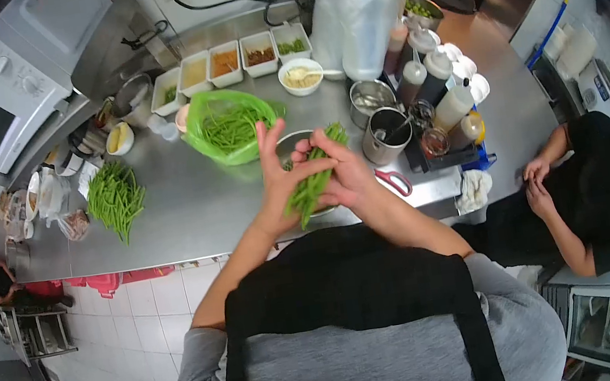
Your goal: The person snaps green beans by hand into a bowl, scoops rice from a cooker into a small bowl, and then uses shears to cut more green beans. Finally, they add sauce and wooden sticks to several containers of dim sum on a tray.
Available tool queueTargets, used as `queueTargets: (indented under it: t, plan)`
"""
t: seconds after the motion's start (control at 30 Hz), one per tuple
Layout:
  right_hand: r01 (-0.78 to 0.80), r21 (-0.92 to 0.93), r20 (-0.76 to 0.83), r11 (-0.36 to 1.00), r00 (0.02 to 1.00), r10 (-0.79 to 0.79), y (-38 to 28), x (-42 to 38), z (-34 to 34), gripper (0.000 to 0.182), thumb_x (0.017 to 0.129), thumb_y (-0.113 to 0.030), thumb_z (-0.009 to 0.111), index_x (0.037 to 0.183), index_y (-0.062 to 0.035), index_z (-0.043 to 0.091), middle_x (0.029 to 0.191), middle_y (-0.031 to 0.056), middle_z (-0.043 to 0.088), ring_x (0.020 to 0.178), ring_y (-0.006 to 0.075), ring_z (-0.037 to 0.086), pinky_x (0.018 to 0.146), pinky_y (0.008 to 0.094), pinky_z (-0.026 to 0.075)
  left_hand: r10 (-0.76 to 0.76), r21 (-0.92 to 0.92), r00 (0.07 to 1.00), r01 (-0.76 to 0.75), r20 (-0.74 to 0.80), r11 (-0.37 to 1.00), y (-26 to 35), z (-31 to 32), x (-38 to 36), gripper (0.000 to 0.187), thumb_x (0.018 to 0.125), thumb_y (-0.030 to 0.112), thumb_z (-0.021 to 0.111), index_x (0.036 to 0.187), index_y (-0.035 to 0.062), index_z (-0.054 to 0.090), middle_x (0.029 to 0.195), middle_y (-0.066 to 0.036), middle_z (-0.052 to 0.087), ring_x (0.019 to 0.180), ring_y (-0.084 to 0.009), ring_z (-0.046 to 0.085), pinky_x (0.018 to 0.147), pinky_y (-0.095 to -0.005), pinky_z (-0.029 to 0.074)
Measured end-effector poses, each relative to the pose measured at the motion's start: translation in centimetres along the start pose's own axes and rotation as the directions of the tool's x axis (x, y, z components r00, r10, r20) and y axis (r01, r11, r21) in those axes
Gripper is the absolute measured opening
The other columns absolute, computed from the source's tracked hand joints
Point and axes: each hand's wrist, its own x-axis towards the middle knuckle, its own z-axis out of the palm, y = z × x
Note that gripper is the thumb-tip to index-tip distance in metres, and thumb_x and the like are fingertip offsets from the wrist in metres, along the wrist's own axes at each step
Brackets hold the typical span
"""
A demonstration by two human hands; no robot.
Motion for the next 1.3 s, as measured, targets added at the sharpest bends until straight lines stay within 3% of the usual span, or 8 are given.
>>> queueTargets:
  t: [0.1,0.23,0.37,0.57,0.67,0.87,1.0,1.3]
  plan:
    - [0.192,-0.113,0.021,0.975,0.981,-0.191,0.2,0.8,-1.3,0.020,0.084,-0.022,0.062,0.091,-0.0075,0.052,0.076,0.0039,0.056,0.062,0.0168,0.055,0.058,0.0280,0.047,-0.250,-0.408,0.926,0.353,0.284,0.842,-1.2,-3.8,-1.3,0.090,0.052,0.014,0.080,0.131,0.0202,0.036,0.143,-0.012,0.017,0.135,-0.0292,0.009,0.106,-0.0457,0.015]
    - [0.207,-0.276,0.065,0.939,0.978,-0.197,1.7,0.3,-0.8,0.017,0.083,-0.017,0.063,0.088,-0.0078,0.051,0.073,0.0039,0.054,0.065,0.0129,0.054,0.058,0.0274,0.045,-0.303,-0.776,0.770,0.617,0.561,0.130,-1.6,-3.9,-0.4,0.111,0.058,0.002,0.072,0.142,0.0121,0.000,0.145,-0.013,0.013,0.133,-0.0232,0.018,0.106,-0.0392,0.021]
    - [0.284,-0.580,0.028,0.763,0.943,-0.330,3.1,0.0,-0.5,0.015,0.080,-0.013,0.065,0.085,-0.0053,0.053,0.075,0.0034,0.055,0.067,0.0096,0.052,0.058,0.0250,0.042,-0.407,-0.581,0.590,0.798,0.697,0.161,-0.4,-1.6,0.4,0.101,0.061,-0.008,0.067,0.141,0.0104,0.010,0.139,-0.013,0.027,0.123,-0.0187,0.034,0.097,-0.0294,0.035]
    - [0.306,-0.951,0.276,-0.050,0.760,-0.589,2.5,0.4,-2.5,0.027,0.075,-0.017,0.069,0.091,-0.0029,0.053,0.083,0.0063,0.055,0.077,0.0148,0.053,0.069,0.0268,0.043,-0.455,-0.420,0.431,0.898,0.779,0.130,0.2,-1.2,-0.8,0.046,0.070,-0.004,0.062,0.112,0.0027,0.044,0.086,-0.006,0.056,0.073,-0.0155,0.057,0.065,-0.0280,0.048]
    - [0.378,-0.912,0.399,-0.157,0.734,-0.550,1.9,-0.3,-2.0,0.032,0.075,-0.019,0.069,0.098,-0.0020,0.055,0.091,0.0085,0.056,0.083,0.0169,0.054,0.075,0.0283,0.044,-0.446,-0.392,0.311,0.914,0.840,-0.101,0.2,-0.8,-2.3,0.028,0.076,0.003,0.061,0.101,0.0013,0.048,0.075,-0.006,0.054,0.061,-0.0148,0.055,0.054,-0.0260,0.046]
    - [0.385,-0.815,0.448,0.433,0.893,0.050,0.0,0.1,-2.8,0.038,0.085,-0.020,0.056,0.118,-0.0039,0.050,0.113,0.0115,0.054,0.103,0.0163,0.051,0.087,0.0289,0.041,-0.311,-0.385,0.312,0.898,0.898,-0.212,0.9,-1.2,-3.1,0.025,0.077,0.009,0.063,0.096,0.0007,0.050,0.075,-0.007,0.054,0.062,-0.0172,0.056,0.053,-0.0266,0.045]
    - [0.695,-0.715,0.680,-0.070,0.670,-0.298,0.3,-1.7,-2.6,0.028,0.086,-0.016,0.049,0.109,-0.0019,0.057,0.108,0.0120,0.058,0.102,0.0192,0.054,0.086,0.0296,0.043,-0.370,-0.377,0.273,0.893,0.888,-0.247,1.8,-1.5,-3.8,0.034,0.076,0.008,0.065,0.105,0.0019,0.048,0.077,-0.008,0.054,0.072,-0.0201,0.060,0.061,-0.0295,0.048]
    - [-0.293,-0.814,0.149,-0.501,0.729,-0.668,-1.1,-8.6,-13.5,0.039,0.066,-0.014,0.071,0.101,-0.0032,0.059,0.103,0.0159,0.055,0.095,0.0344,0.052,0.082,0.0391,0.043,-0.398,-0.513,0.393,0.817,0.829,-0.263,-0.6,-2.6,-3.3,0.050,0.080,0.005,0.060,0.125,0.0032,0.039,0.086,-0.006,0.053,0.062,-0.0129,0.051,0.053,-0.0245,0.041]
